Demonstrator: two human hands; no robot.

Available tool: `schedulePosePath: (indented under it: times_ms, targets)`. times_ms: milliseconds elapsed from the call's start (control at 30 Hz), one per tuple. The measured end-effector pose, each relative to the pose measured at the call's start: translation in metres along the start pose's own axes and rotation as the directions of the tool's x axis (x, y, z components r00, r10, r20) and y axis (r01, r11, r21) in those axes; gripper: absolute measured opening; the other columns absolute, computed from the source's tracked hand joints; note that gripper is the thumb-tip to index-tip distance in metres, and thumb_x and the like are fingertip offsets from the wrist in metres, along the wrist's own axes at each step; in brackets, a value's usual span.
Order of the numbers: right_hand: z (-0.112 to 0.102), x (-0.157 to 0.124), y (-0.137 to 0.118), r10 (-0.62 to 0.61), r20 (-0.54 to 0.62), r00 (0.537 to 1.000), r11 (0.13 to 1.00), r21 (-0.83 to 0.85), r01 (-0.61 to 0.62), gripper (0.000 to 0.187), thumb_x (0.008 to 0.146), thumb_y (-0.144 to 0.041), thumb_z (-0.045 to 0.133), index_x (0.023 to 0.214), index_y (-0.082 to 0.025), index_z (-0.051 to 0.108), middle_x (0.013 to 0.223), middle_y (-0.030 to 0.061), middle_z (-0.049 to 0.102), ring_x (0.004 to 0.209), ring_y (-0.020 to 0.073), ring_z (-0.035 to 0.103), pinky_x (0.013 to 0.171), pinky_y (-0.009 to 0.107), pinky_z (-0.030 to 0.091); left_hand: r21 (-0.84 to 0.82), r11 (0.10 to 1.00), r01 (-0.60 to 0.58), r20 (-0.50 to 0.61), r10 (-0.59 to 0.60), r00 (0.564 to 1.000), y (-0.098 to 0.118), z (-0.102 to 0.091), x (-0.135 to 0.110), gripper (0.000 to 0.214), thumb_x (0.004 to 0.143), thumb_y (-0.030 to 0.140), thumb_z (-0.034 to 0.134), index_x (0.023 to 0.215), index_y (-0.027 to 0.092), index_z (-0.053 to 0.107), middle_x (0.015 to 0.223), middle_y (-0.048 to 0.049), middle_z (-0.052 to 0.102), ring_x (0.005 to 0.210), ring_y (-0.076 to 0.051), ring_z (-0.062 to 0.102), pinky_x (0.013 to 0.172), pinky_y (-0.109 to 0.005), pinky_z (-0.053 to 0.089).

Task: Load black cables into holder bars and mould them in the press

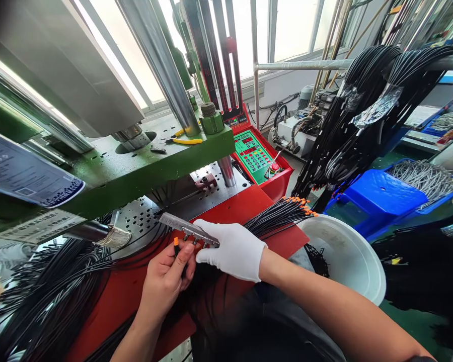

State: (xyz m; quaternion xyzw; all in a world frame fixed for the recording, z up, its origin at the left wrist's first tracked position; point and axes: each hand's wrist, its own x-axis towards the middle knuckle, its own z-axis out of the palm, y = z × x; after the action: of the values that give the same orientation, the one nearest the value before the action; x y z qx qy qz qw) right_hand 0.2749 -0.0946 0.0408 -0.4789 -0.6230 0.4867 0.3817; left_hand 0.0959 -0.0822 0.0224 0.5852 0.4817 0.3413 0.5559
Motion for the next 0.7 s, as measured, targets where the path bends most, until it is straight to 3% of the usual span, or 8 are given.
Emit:
schedulePosePath:
  times_ms: [133,233,367,500,700]
  targets:
    - [-0.010,0.002,0.000,0.007,0.116,0.993,0.999,0.043,-0.012,0.046,0.079,-0.025,0.063,0.124,-0.029,0.057,0.087,-0.0056,0.064,0.076,0.0130,0.060,0.073,0.023,0.048,0.115,0.993,-0.019,0.101,0.008,0.995,-0.001,-0.008,0.002,0.038,0.093,0.042,0.044,0.068,0.015,0.051,0.053,0.0013,0.052,0.042,-0.008,0.046,0.046,-0.021,0.038]
    - [-0.018,0.004,0.002,0.098,0.152,0.983,0.995,0.015,-0.101,0.049,0.078,-0.034,0.065,0.126,-0.030,0.056,0.068,-0.0076,0.054,0.054,0.0085,0.048,0.054,0.020,0.043,0.085,0.996,0.004,0.073,-0.011,0.997,-0.003,-0.014,0.002,0.032,0.093,0.045,0.042,0.085,0.016,0.054,0.052,0.0049,0.041,0.044,-0.008,0.039,0.043,-0.020,0.032]
    - [-0.021,0.004,0.001,0.069,0.044,0.997,0.997,-0.023,-0.068,0.044,0.076,-0.029,0.067,0.120,-0.027,0.060,0.074,-0.0066,0.054,0.064,0.0089,0.048,0.062,0.019,0.041,-0.020,1.000,-0.024,0.027,0.024,0.999,-0.003,-0.015,-0.001,0.031,0.095,0.045,0.038,0.101,0.019,0.053,0.056,0.0057,0.034,0.048,-0.009,0.031,0.044,-0.020,0.027]
    - [-0.019,0.003,-0.006,0.065,0.086,0.994,0.998,0.020,-0.067,0.045,0.077,-0.029,0.066,0.121,-0.029,0.059,0.072,-0.0075,0.054,0.060,0.0082,0.046,0.059,0.018,0.041,0.056,0.996,-0.064,0.049,0.061,0.997,-0.005,-0.015,-0.002,0.026,0.094,0.041,0.043,0.097,0.018,0.054,0.064,0.0028,0.042,0.057,-0.009,0.038,0.050,-0.021,0.031]
    - [-0.017,0.005,-0.007,0.006,0.104,0.995,1.000,0.013,-0.008,0.048,0.076,-0.028,0.067,0.123,-0.031,0.059,0.083,-0.0076,0.060,0.073,0.0106,0.052,0.068,0.019,0.043,0.089,0.994,-0.068,0.059,0.063,0.996,-0.012,-0.018,-0.003,0.027,0.094,0.040,0.043,0.102,0.018,0.056,0.065,0.0018,0.044,0.059,-0.010,0.040,0.052,-0.022,0.030]
